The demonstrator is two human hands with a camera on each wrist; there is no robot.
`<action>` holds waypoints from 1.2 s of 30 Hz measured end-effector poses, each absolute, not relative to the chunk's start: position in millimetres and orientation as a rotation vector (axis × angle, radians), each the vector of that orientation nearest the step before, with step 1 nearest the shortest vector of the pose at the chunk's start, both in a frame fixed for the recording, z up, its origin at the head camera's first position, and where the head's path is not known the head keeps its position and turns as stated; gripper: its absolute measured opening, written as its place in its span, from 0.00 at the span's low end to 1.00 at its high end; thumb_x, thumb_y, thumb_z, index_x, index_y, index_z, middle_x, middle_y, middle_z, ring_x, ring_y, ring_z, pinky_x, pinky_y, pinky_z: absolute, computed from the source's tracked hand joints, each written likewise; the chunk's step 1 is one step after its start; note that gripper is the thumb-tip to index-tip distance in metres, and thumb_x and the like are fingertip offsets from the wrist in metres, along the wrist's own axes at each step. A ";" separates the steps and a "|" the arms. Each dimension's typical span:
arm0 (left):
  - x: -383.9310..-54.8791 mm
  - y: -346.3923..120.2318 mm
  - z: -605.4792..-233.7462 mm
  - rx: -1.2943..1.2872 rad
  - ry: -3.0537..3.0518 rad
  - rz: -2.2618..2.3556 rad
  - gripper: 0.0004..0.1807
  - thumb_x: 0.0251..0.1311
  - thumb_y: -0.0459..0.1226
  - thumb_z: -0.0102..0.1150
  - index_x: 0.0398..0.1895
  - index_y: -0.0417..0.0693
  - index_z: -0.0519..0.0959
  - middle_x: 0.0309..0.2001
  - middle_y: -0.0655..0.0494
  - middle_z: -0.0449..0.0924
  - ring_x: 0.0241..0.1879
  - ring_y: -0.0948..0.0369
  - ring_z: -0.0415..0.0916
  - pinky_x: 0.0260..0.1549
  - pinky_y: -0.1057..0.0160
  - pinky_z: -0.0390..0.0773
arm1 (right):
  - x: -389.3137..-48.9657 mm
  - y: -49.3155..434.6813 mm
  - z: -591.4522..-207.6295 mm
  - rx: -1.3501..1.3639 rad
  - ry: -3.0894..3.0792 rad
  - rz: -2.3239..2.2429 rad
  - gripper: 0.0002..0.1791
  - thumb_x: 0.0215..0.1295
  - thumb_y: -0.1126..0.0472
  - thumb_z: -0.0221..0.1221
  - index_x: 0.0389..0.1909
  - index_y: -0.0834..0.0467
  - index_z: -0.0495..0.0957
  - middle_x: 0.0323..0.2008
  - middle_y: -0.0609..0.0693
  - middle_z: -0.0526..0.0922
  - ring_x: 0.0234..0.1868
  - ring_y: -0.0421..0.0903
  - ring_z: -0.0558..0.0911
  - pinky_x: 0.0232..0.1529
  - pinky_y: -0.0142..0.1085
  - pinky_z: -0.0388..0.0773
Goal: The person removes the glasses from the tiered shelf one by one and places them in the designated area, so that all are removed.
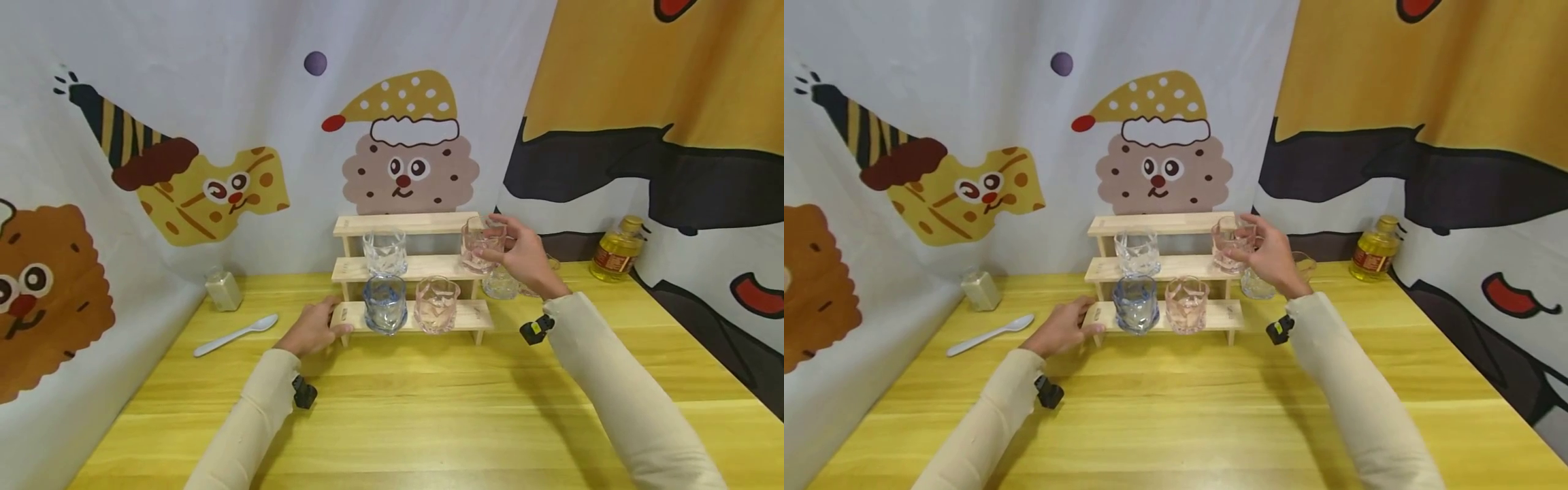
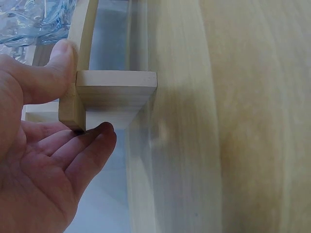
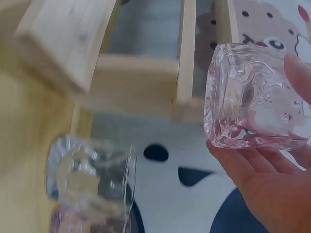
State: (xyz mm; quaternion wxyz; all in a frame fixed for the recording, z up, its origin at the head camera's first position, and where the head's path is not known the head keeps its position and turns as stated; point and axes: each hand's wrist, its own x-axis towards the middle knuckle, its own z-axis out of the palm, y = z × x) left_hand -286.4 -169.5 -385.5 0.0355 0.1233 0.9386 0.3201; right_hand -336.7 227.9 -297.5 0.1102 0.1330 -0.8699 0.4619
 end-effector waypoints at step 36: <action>-287.0 -169.7 -386.9 0.370 2.880 1.007 0.35 0.69 0.43 0.61 0.73 0.38 0.62 0.61 0.36 0.79 0.58 0.46 0.80 0.57 0.48 0.80 | -331.3 364.7 -321.2 -0.154 -2.523 1.161 0.48 0.65 0.46 0.65 0.79 0.56 0.53 0.54 0.47 0.74 0.41 0.31 0.71 0.32 0.23 0.73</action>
